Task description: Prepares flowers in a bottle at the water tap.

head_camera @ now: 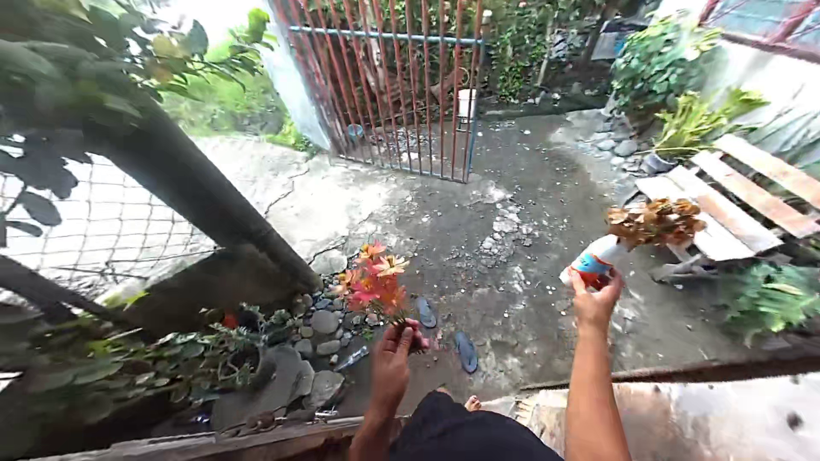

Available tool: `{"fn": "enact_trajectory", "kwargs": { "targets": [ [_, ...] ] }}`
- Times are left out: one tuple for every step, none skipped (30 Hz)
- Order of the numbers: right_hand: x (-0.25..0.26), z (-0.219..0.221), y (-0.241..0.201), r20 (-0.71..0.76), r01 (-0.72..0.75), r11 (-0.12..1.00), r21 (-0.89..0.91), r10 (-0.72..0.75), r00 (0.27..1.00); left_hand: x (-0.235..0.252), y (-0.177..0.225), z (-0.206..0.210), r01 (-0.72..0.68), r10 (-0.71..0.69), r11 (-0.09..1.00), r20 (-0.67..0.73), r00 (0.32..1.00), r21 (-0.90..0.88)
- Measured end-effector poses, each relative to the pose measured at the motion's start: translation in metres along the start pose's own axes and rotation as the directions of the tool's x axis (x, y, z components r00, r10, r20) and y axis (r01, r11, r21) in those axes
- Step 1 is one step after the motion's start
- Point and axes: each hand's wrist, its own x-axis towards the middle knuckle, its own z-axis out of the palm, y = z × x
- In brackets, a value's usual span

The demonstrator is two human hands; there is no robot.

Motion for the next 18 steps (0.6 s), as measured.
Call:
{"fn": "enact_trajectory", "kwargs": {
  "targets": [
    [0.009, -0.005, 0.003, 0.002, 0.003, 1.000, 0.012, -0.003, 1.000, 0.006, 0.000, -0.004, -0.015, 0.016, 0.999, -0.018, 1.000, 0.040],
    [0.017, -0.012, 0.004, 0.007, 0.001, 1.000, 0.025, -0.001, 1.000, 0.010, 0.000, -0.006, -0.010, 0.011, 0.998, -0.031, 0.999, 0.059],
    [0.025, -0.019, 0.002, 0.013, -0.003, 0.999, 0.037, 0.003, 1.000, 0.014, -0.002, -0.008, 0.010, -0.008, 0.998, -0.040, 0.999, 0.056],
    [0.032, -0.029, 0.000, 0.017, -0.009, 0.999, 0.045, 0.009, 1.000, 0.017, -0.006, -0.008, 0.041, -0.039, 0.999, -0.047, 0.998, 0.035],
    [0.040, -0.039, 0.000, 0.015, -0.013, 0.999, 0.040, 0.012, 1.000, 0.020, -0.010, -0.007, 0.073, -0.072, 0.997, -0.057, 0.996, 0.016],
    [0.046, -0.050, 0.002, 0.008, -0.014, 1.000, 0.026, 0.014, 1.000, 0.021, -0.015, -0.007, 0.103, -0.103, 0.995, -0.076, 0.992, 0.004],
    [0.051, -0.057, 0.005, -0.001, -0.016, 1.000, 0.015, 0.016, 1.000, 0.022, -0.020, -0.008, 0.129, -0.128, 0.992, -0.100, 0.987, -0.004],
    [0.055, -0.061, 0.010, -0.015, -0.012, 1.000, 0.015, 0.012, 1.000, 0.024, -0.023, -0.011, 0.145, -0.146, 0.989, -0.129, 0.981, -0.015],
    [0.059, -0.063, 0.012, -0.032, -0.009, 1.000, 0.020, 0.010, 0.999, 0.027, -0.025, -0.014, 0.152, -0.154, 0.988, -0.156, 0.976, -0.028],
    [0.062, -0.064, 0.014, -0.050, -0.009, 1.000, 0.027, 0.010, 0.999, 0.031, -0.027, -0.018, 0.146, -0.150, 0.989, -0.179, 0.972, -0.036],
    [0.064, -0.064, 0.015, -0.063, -0.019, 0.999, 0.038, 0.021, 0.998, 0.034, -0.027, -0.020, 0.136, -0.143, 0.990, -0.204, 0.969, -0.046],
    [0.066, -0.063, 0.016, -0.070, -0.033, 0.998, 0.045, 0.036, 0.997, 0.037, -0.028, -0.023, 0.129, -0.138, 0.990, -0.225, 0.965, -0.057],
    [0.068, -0.062, 0.016, -0.069, -0.043, 0.998, 0.043, 0.046, 0.997, 0.038, -0.029, -0.024, 0.128, -0.139, 0.990, -0.240, 0.961, -0.060],
    [0.070, -0.060, 0.017, -0.065, -0.049, 0.998, 0.033, 0.051, 0.997, 0.039, -0.031, -0.026, 0.135, -0.146, 0.989, -0.246, 0.958, -0.059],
    [0.073, -0.057, 0.018, -0.059, -0.049, 0.998, 0.024, 0.051, 0.997, 0.040, -0.031, -0.026, 0.142, -0.152, 0.988, -0.247, 0.957, -0.057],
    [0.075, -0.052, 0.017, -0.047, -0.050, 0.999, 0.020, 0.051, 0.998, 0.041, -0.032, -0.027, 0.148, -0.157, 0.988, -0.247, 0.956, -0.053],
    [0.078, -0.046, 0.014, -0.033, -0.055, 0.998, 0.025, 0.056, 0.998, 0.042, -0.032, -0.029, 0.148, -0.155, 0.988, -0.248, 0.956, -0.049],
    [0.081, -0.040, 0.012, -0.019, -0.063, 0.998, 0.033, 0.063, 0.998, 0.043, -0.031, -0.031, 0.138, -0.145, 0.989, -0.253, 0.957, -0.044]
  ]
}}
